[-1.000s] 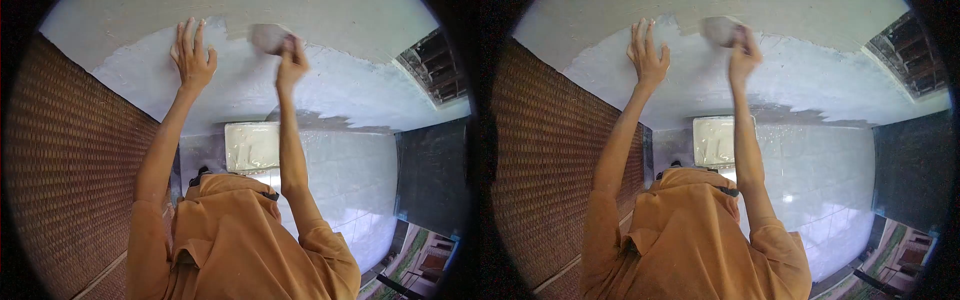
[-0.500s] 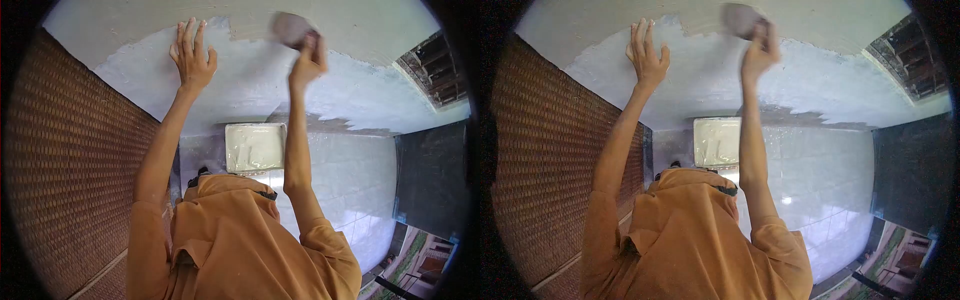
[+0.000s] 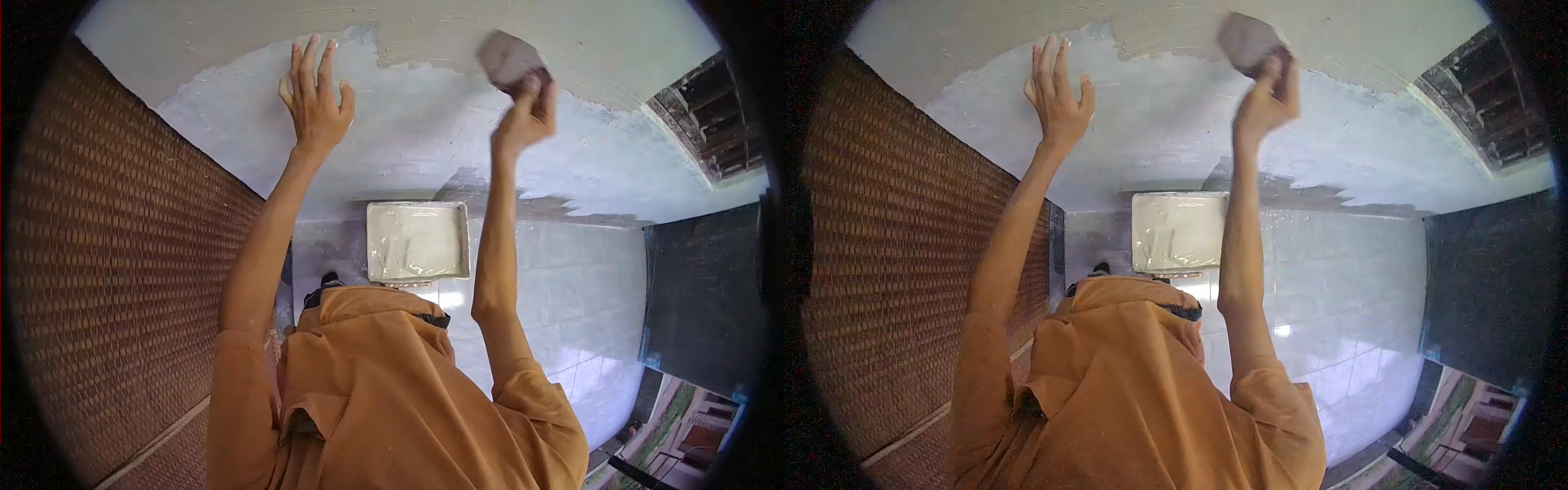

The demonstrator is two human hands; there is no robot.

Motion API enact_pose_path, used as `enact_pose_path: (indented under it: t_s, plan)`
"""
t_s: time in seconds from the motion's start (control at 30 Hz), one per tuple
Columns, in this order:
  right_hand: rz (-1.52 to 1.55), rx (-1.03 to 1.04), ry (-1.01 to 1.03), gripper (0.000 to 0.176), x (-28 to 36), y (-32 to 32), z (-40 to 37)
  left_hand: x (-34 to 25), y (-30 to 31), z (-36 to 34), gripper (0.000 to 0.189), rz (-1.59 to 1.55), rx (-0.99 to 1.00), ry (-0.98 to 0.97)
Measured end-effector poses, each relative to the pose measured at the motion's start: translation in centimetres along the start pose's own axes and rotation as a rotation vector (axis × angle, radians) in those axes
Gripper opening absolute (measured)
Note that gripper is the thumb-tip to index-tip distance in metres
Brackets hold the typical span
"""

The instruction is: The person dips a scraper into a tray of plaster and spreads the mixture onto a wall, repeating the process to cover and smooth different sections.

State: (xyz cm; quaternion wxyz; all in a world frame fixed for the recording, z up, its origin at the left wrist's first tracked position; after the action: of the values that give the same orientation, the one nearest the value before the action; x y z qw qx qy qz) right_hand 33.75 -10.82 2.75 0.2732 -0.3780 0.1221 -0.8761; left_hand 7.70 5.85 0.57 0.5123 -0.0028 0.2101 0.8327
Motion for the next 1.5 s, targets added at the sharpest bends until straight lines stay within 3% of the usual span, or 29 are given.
enact_pose_path:
  t_s: [0.13,0.2,0.23,0.27,0.4,0.47,0.57,0.63,0.73,0.8,0.9,1.0,1.1,1.3,1.5]
  plan:
    - [-0.059,0.104,-0.015,0.025,-0.3,-1.6,-3.1,-0.4,-0.2,-0.3,0.065,-0.017,0.014,0.006]
    - [-0.034,0.294,-0.054,0.026,-0.9,-5.2,-6.9,-0.6,-0.7,-0.4,0.067,-0.003,0.061,0.023]
    - [0.010,0.313,-0.186,0.026,-2.5,-6.4,-8.4,-0.7,-1.1,-0.6,0.069,0.017,0.102,0.046]
    - [0.101,0.299,-0.173,0.026,-2.8,-7.0,-8.6,-0.9,-1.2,-0.6,0.069,0.018,0.108,0.046]
    - [-0.120,0.078,-0.018,0.024,-4.3,-0.3,-3.3,-0.9,-0.7,-0.9,0.067,-0.006,0.058,0.082]
    - [0.093,-0.029,-0.110,0.024,-3.6,3.1,-1.2,-0.7,-0.2,-1.1,0.067,-0.001,0.046,0.100]
    - [-0.014,0.012,-0.056,0.029,-2.3,3.0,-1.7,-0.9,-0.1,-1.4,0.068,0.015,0.061,0.100]
    - [-0.092,0.159,-0.071,0.030,-2.2,-1.0,-4.8,-1.2,-0.4,-1.5,0.069,0.010,0.070,0.104]
    - [0.135,0.265,-0.203,0.027,-1.4,-7.5,-8.0,-1.8,-1.2,-1.4,0.070,0.020,0.101,0.111]
    - [0.150,0.264,-0.128,0.028,-1.7,-8.4,-7.0,-2.0,-1.5,-1.2,0.070,0.051,0.131,0.109]
    - [-0.107,0.119,-0.123,0.028,-3.1,-2.8,-3.3,-2.4,-1.3,-1.2,0.071,0.074,0.167,0.151]
    - [0.124,-0.095,-0.103,0.026,-3.8,4.2,-0.3,-2.6,-0.9,-1.6,0.077,0.064,0.175,0.191]
    - [0.014,-0.163,-0.077,0.021,-2.5,9.3,0.4,-2.8,-0.4,-3.0,0.081,0.046,0.175,0.212]
    - [-0.146,0.025,-0.279,0.026,-2.3,14.1,-6.4,-3.0,0.3,-10.7,0.079,-0.035,0.240,0.412]
    - [-0.397,0.427,-0.496,0.024,-4.4,17.7,-18.4,-2.3,0.4,-26.1,0.073,-0.128,0.387,0.792]
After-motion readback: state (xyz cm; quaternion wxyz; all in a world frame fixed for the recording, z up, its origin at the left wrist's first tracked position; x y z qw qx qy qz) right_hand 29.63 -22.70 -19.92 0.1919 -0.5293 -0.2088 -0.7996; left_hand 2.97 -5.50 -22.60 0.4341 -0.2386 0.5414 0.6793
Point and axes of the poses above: each hand's wrist, its own z-axis towards the middle knuckle, its own y-axis out of the back of the hand, x = y × z, the point moved 9 cm from there along z, towards the middle knuckle, and after that the axes turned 2 degrees about y, right-handed, at the moved point
